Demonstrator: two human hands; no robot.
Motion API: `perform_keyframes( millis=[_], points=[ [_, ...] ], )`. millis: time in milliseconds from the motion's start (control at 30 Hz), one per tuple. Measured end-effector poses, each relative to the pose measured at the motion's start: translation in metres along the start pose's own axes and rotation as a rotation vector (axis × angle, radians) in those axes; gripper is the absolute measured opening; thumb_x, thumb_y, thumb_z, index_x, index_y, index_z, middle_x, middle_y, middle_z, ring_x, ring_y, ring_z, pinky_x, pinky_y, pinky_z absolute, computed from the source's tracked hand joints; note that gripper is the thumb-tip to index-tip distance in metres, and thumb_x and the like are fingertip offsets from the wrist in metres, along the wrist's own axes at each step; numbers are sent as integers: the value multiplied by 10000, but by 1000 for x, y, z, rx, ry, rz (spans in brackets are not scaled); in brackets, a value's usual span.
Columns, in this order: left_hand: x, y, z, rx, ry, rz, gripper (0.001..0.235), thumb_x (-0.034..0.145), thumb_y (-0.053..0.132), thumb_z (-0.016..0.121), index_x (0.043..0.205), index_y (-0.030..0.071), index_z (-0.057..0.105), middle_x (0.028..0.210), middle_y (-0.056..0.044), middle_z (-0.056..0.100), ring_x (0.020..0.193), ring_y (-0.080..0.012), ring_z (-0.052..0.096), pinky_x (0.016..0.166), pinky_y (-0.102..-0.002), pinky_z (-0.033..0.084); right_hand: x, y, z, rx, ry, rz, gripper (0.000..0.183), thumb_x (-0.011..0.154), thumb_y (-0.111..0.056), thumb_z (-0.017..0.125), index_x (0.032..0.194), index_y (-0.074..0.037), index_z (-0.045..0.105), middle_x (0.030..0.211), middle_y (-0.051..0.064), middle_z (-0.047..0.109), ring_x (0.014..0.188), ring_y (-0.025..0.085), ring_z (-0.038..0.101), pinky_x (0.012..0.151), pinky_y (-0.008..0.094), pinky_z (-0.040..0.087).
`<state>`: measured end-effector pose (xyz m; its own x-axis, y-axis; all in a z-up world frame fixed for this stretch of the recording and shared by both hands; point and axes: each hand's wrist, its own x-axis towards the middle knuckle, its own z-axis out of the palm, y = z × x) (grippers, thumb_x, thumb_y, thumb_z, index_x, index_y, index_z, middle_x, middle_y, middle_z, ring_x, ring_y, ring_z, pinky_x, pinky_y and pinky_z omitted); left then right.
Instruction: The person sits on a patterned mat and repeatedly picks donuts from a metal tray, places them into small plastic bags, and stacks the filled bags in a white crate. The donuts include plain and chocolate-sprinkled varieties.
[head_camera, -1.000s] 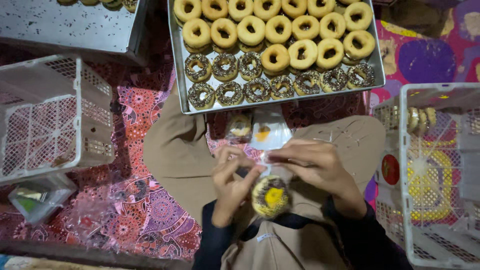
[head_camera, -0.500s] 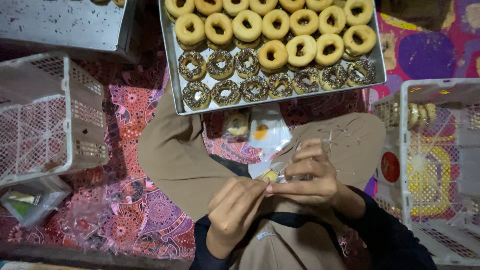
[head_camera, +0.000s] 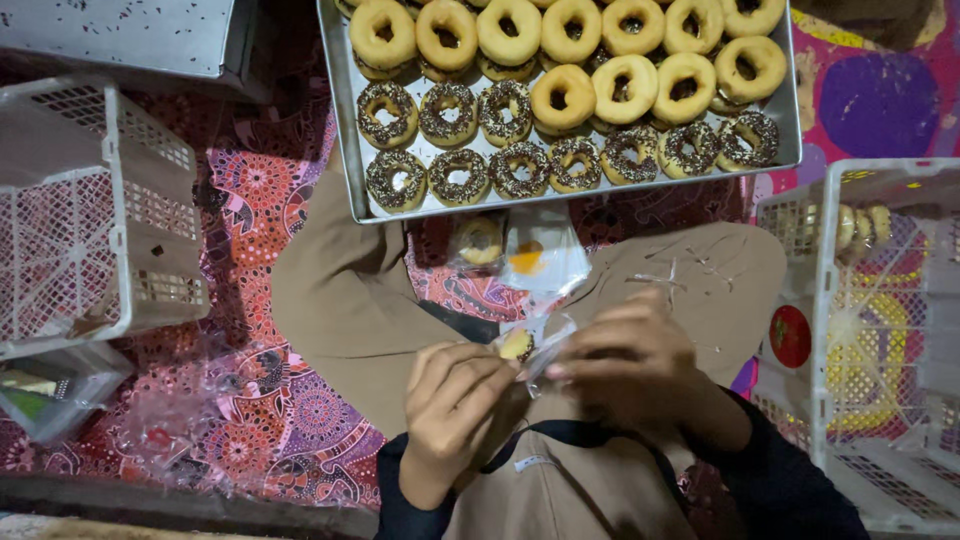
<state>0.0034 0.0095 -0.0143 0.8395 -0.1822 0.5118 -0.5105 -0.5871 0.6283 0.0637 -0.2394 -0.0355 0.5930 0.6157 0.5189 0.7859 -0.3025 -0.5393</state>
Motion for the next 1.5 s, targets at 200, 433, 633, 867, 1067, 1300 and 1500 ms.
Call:
perform_keyframes(
  millis=[200, 433, 633, 867, 1067, 1300, 1500],
  points=[
    [5, 2, 6, -46, 63, -89, 170, 827, 89, 807, 978, 35, 748, 921, -48, 723, 925, -231, 698, 844, -376, 508, 26, -6, -1, -47, -132, -107, 223, 874, -237, 835, 1096, -235, 808, 1107, -81, 725, 1074, 113, 676, 843, 310, 445],
    [8, 1, 11, -81, 55, -101, 180, 797, 74, 802, 966, 28, 758, 926, -55, 730, 937, -250, 699, 860, -389, 503, 36, 8, -6, 55, -100, -5, 189, 834, -303, 878, 975, -218, 785, 1043, -142, 713, 982, 81, 661, 837, 298, 407],
    [-21, -19, 12, -231, 273, -274, 59, 854, 53, 653, 906, 27, 661, 1052, -162, 698, 1047, -291, 700, 918, -465, 538, -10, 75, -21, 135, -167, 1116, 371, 866, -300, 790, 1120, -51, 684, 1037, 125, 739, 916, 296, 711, 777, 461, 576],
    [-47, -74, 55, -144, 423, -860, 144, 1041, 104, 629, 1001, -28, 671, 842, -117, 697, 749, -157, 634, 664, -275, 525, -38, 83, 124, 797, -255, 448, 670, 844, -167, 829, 1433, -2, 557, 1384, 130, 658, 1299, 234, 586, 1080, 400, 470],
    [-111, -91, 21, 136, 388, -985, 144, 998, 119, 682, 970, -20, 708, 800, -94, 636, 678, -126, 621, 606, -287, 481, -65, 41, 285, 1144, 44, 1144, 197, 947, -203, 760, 1041, -30, 770, 1006, 100, 771, 890, 119, 701, 805, 281, 548],
    [-131, -128, 88, -415, 510, -1046, 250, 960, 114, 778, 860, 21, 568, 753, -4, 572, 680, -44, 529, 603, -232, 472, -82, 64, 287, 873, 133, 1084, 281, 851, -147, 747, 1084, -49, 627, 912, -41, 634, 836, 34, 628, 714, 237, 557],
    [-92, -247, 209, -41, 333, -944, 363, 772, 233, 856, 909, -18, 631, 794, -77, 610, 644, -119, 594, 586, -329, 508, -55, 158, 262, -118, 333, 886, 576, 803, -309, 896, 1055, 146, 648, 948, 207, 635, 829, 300, 629, 737, 378, 519]
  ],
)
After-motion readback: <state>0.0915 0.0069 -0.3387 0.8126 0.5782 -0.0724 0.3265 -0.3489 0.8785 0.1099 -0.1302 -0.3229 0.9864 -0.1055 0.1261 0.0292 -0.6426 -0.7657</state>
